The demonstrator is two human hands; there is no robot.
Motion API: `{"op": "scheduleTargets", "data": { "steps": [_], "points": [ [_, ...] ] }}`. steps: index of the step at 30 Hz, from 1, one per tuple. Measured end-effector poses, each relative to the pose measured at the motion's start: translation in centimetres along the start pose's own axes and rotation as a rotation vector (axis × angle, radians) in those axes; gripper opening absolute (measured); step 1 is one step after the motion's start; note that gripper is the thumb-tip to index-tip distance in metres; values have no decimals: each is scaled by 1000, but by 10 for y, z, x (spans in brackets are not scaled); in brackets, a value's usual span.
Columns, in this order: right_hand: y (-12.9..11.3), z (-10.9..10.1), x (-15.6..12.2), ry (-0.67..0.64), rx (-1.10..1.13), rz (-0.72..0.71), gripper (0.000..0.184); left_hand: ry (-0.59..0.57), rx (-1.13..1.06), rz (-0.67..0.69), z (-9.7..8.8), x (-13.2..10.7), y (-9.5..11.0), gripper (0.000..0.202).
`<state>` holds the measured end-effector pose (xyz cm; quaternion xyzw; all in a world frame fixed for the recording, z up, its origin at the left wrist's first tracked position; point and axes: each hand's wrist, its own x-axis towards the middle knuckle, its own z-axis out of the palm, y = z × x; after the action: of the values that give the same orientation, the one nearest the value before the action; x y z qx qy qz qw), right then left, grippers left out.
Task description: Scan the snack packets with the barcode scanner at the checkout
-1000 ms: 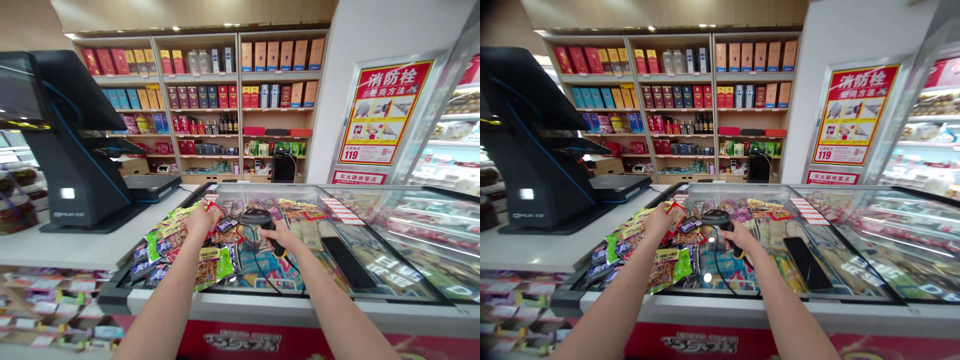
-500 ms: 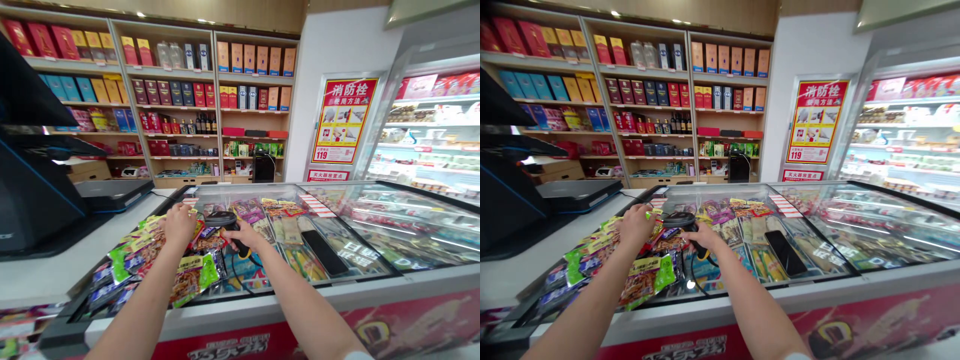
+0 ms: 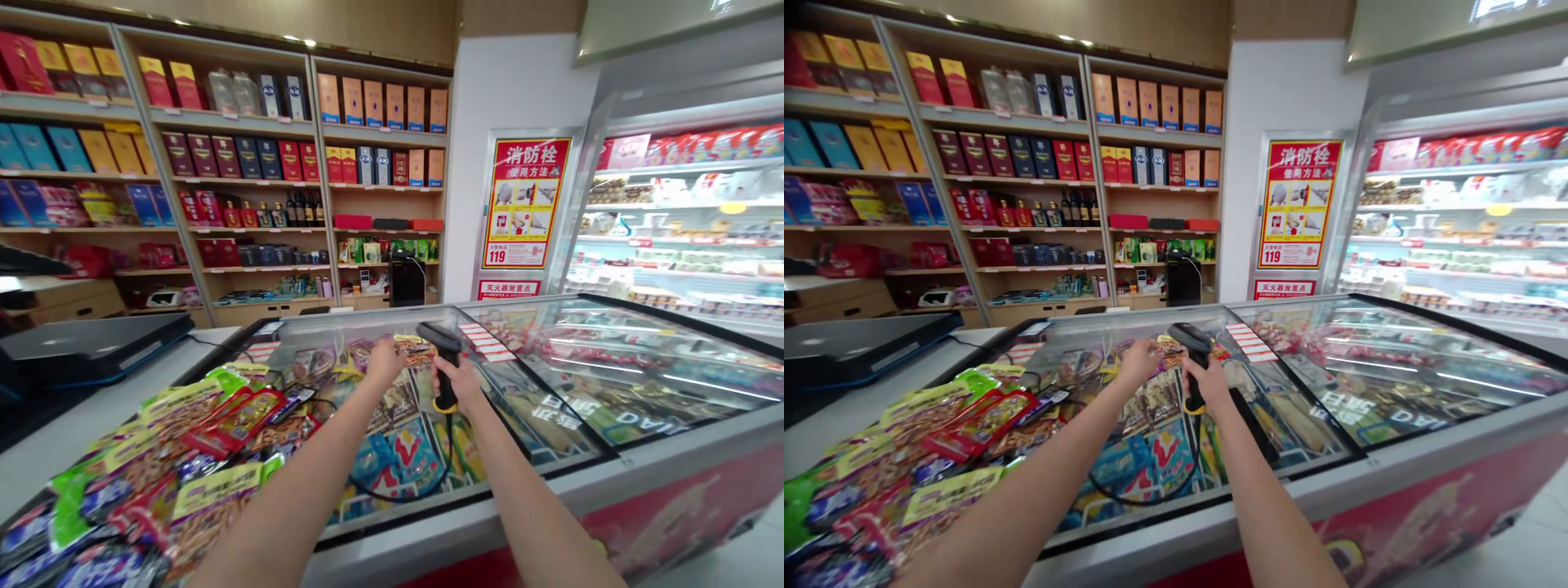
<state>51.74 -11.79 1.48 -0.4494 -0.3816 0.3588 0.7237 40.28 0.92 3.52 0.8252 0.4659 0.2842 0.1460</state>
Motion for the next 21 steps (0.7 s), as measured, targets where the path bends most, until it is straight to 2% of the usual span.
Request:
{"op": "scheduleTargets", "data": {
  "steps": [3,6,9,12,16,21],
  "points": [
    [-10,-35,4,212,61,-84,45,-101,61,18,34,17,31,25],
    [-14,-58,4,322,112,-134,47,-173,147,12,62,33,57,39],
    [-12,-68,3,403,134,-137,45,-193,221,26,86,46,77,56],
    [-7,-67,3,437,105,-131,43,-206,265,53,106,55,89,63],
    [0,-62,4,444,79,-169,40,-287,341,66,119,63,94,55],
    [8,-62,0,496,67,-212,34,-393,356,207,115,72,89,34]
  ]
}}
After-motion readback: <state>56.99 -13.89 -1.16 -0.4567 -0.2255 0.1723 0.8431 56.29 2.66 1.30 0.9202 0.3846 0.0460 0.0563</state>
